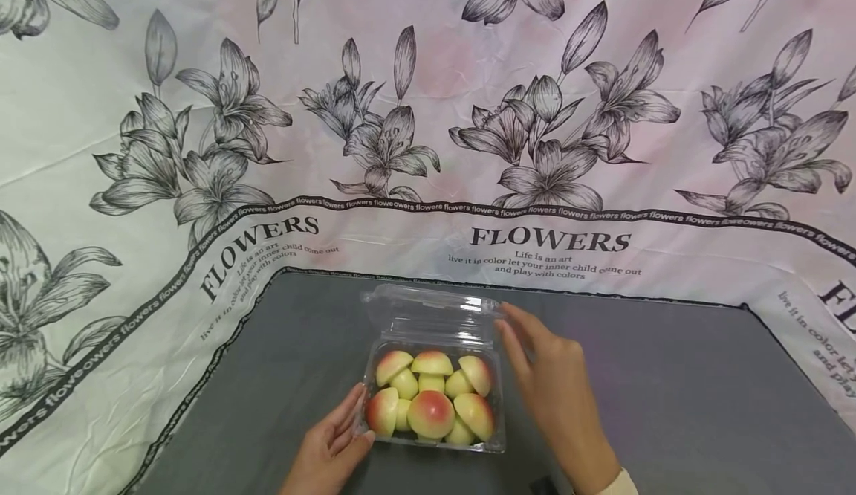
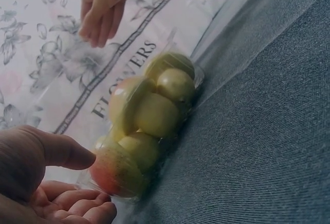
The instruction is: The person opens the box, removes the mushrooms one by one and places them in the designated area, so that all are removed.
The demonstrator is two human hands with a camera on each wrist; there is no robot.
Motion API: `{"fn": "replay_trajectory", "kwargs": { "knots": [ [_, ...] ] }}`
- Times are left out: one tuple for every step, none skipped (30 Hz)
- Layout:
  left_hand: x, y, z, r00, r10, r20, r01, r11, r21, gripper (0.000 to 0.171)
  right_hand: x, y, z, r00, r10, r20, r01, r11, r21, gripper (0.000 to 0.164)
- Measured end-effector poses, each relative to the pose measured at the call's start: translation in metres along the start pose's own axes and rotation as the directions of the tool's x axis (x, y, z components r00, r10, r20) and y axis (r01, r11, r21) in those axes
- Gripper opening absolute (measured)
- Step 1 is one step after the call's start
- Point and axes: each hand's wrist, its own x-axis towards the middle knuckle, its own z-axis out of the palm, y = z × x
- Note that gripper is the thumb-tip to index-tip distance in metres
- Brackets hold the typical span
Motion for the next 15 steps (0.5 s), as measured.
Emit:
{"fn": "replay_trajectory", "kwargs": {
  "knots": [
    [0.0,0.0,0.0,1.0,0.003,-0.001,-0.003,1.0,-0.001,0.076,0.002,0.001,0.001,1.0,0.006,0.004,-0.006,1.0,0.01,0.031],
    [0.0,0.001,0.0,1.0,0.004,-0.003,-0.004,1.0,-0.002,0.076,0.004,0.001,0.002,1.0,0.01,0.006,-0.01,1.0,0.018,0.031],
    [0.001,0.001,0.0,1.0,0.004,-0.005,-0.004,1.0,-0.001,0.076,0.006,0.002,0.003,1.0,0.01,0.003,-0.01,1.0,0.022,0.03],
    [0.001,0.001,0.001,1.0,0.003,-0.008,-0.003,1.0,0.0,0.076,0.008,0.003,0.005,1.0,0.012,0.001,-0.012,1.0,0.025,0.03],
    [0.001,0.001,0.001,1.0,0.0,-0.011,0.0,1.0,0.001,0.076,0.009,0.004,0.006,1.0,0.016,-0.001,-0.016,0.999,0.031,0.03],
    [0.001,0.001,0.001,1.0,-0.003,-0.013,0.003,1.0,0.002,0.076,0.011,0.005,0.008,1.0,0.019,-0.004,-0.018,0.999,0.037,0.029],
    [0.001,0.001,0.001,1.0,-0.007,-0.017,0.007,1.0,0.002,0.076,0.012,0.005,0.009,1.0,0.025,-0.007,-0.025,0.999,0.041,0.029],
    [0.001,0.001,0.001,1.0,-0.014,-0.019,0.014,1.0,0.004,0.076,0.014,0.006,0.011,0.999,0.034,-0.006,-0.034,0.998,0.047,0.029],
    [0.001,0.001,0.001,1.0,-0.017,-0.022,0.017,1.0,0.005,0.076,0.015,0.007,0.012,0.999,0.046,-0.004,-0.045,0.998,0.053,0.029],
    [0.001,0.0,0.001,1.0,-0.019,-0.023,0.019,1.0,0.005,0.076,0.017,0.008,0.013,0.998,0.061,0.003,-0.061,0.996,0.061,0.03],
    [0.001,0.0,0.001,0.999,-0.021,-0.025,0.021,1.0,0.006,0.076,0.018,0.008,0.014,0.997,0.073,0.01,-0.073,0.995,0.071,0.031],
    [0.001,-0.001,0.002,0.999,-0.023,-0.028,0.023,1.0,0.007,0.076,0.019,0.009,0.015,0.997,0.081,0.021,-0.082,0.994,0.079,0.032],
    [0.001,-0.001,0.002,0.999,-0.024,-0.029,0.025,1.0,0.007,0.076,0.02,0.01,0.016,0.995,0.09,0.033,-0.093,0.992,0.086,0.033],
    [0.001,-0.001,0.002,0.999,-0.026,-0.031,0.027,1.0,0.009,0.076,0.021,0.01,0.017,0.994,0.1,0.043,-0.104,0.99,0.098,0.034],
    [0.001,-0.001,0.002,0.999,-0.031,-0.033,0.032,0.999,0.009,0.076,0.022,0.011,0.017,0.993,0.108,0.05,-0.113,0.988,0.109,0.035]
  ]
}}
